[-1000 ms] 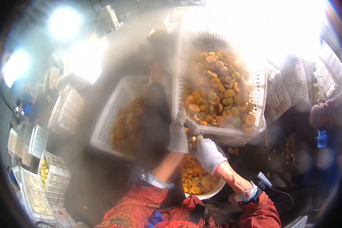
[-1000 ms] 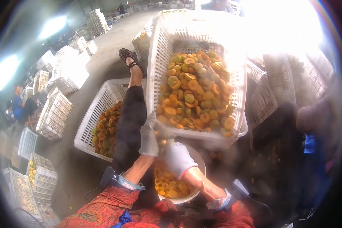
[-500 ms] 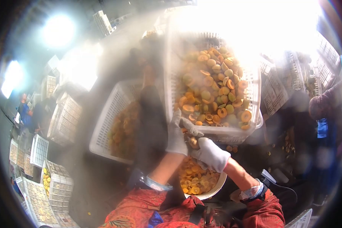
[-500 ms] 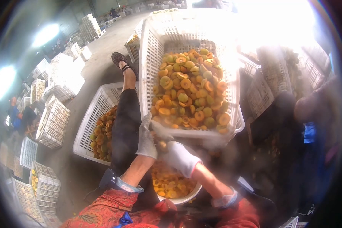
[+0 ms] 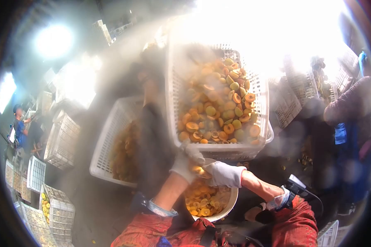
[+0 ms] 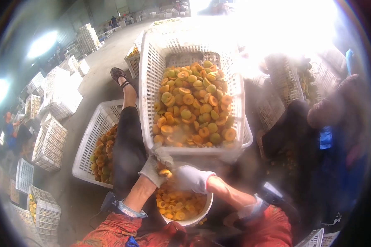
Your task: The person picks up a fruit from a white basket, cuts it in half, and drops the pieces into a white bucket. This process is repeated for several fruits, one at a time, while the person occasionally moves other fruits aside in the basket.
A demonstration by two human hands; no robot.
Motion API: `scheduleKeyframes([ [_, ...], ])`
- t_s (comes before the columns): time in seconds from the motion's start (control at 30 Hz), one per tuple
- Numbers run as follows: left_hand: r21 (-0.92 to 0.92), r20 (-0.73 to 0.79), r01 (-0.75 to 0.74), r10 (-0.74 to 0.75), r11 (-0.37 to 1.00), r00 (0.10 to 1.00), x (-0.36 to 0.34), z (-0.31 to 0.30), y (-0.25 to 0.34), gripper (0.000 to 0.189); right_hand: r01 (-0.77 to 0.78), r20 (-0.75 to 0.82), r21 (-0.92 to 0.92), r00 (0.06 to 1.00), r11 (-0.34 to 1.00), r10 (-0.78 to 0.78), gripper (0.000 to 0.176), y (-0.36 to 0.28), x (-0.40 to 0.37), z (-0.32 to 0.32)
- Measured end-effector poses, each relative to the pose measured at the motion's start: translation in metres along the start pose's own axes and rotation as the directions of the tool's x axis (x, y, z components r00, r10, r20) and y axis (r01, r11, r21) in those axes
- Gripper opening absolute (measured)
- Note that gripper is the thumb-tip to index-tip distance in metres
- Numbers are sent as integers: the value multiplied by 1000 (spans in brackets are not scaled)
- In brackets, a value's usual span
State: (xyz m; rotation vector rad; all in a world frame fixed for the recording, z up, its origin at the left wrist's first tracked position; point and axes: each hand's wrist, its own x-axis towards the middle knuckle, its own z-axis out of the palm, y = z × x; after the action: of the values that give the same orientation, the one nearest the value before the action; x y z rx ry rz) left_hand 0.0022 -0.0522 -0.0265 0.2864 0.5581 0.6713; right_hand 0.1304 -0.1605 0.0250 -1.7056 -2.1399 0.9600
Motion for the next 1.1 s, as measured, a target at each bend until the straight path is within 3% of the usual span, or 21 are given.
scheduleKeyframes([
  [0.07,-104,93,29,-19,994,995,8,-17,10,34,-98,218,-232,964,968,150,26,-1,-3,-14],
  [0.1,-271,184,-47,100,961,978,5,-18,32,23,25,301,-447,946,894,123,28,15,-10,-7],
  [0.13,-433,251,-103,230,895,940,0,-15,56,16,-131,243,-466,932,875,269,25,22,-24,1],
  [0.17,-588,297,-132,364,798,883,-3,-9,80,17,9,377,-510,901,860,214,23,25,-32,-6],
  [0.2,-621,48,-352,483,700,875,-22,18,100,41,97,393,-450,914,888,99,24,48,-27,-7],
  [0.23,-682,138,-353,586,641,798,-31,14,119,62,191,409,-387,912,902,-18,25,67,-19,-6],
  [0.3,-696,144,-381,638,608,756,-45,10,130,74,-405,208,-62,889,912,409,25,-2,-11,-67],
  [0.33,-639,96,-445,639,627,763,-46,15,126,75,-290,-77,-156,957,944,281,24,6,9,-63],
  [0.37,-580,51,-505,647,640,761,-47,20,121,76,-100,-427,-262,904,960,-22,21,37,35,-48],
  [0.4,-516,125,-484,620,707,774,-35,18,112,75,-115,-502,-293,863,949,-50,20,48,61,-42],
  [0.47,-499,-55,-401,434,768,899,-26,39,75,65,-217,-599,-274,801,937,11,21,49,110,-37],
  [0.5,-422,46,-276,325,863,945,-15,34,59,50,-300,-619,-225,779,927,101,22,43,129,-29],
  [0.53,-312,190,-255,323,915,927,-13,34,42,36,-169,-758,-222,649,960,-61,24,34,125,-19],
  [0.6,-313,81,-201,237,928,968,7,13,21,26,-286,-717,-182,693,941,72,21,52,165,-3],
  [0.7,-356,-10,-248,261,901,965,8,5,27,21,-203,-763,-116,645,972,44,23,40,163,2],
  [0.77,-375,-33,-254,261,891,965,4,4,27,19,-263,-714,138,642,955,280,33,60,176,4],
  [0.9,-339,-29,-231,235,912,972,2,1,22,25,-407,-712,-94,666,908,224,29,80,167,-16],
  [1.0,-228,1,-325,335,918,942,15,-7,20,25,-238,-754,-30,642,971,134,28,103,152,-25],
  [1.03,-136,11,-382,386,914,922,18,-4,22,26,-105,-722,404,574,909,387,22,46,115,-47],
  [1.07,-45,24,-434,435,900,900,21,-1,23,26,61,-579,749,544,659,607,18,14,94,-58],
  [1.1,-46,23,-432,433,901,901,16,7,21,26,58,-578,750,544,659,609,18,17,95,-54],
])
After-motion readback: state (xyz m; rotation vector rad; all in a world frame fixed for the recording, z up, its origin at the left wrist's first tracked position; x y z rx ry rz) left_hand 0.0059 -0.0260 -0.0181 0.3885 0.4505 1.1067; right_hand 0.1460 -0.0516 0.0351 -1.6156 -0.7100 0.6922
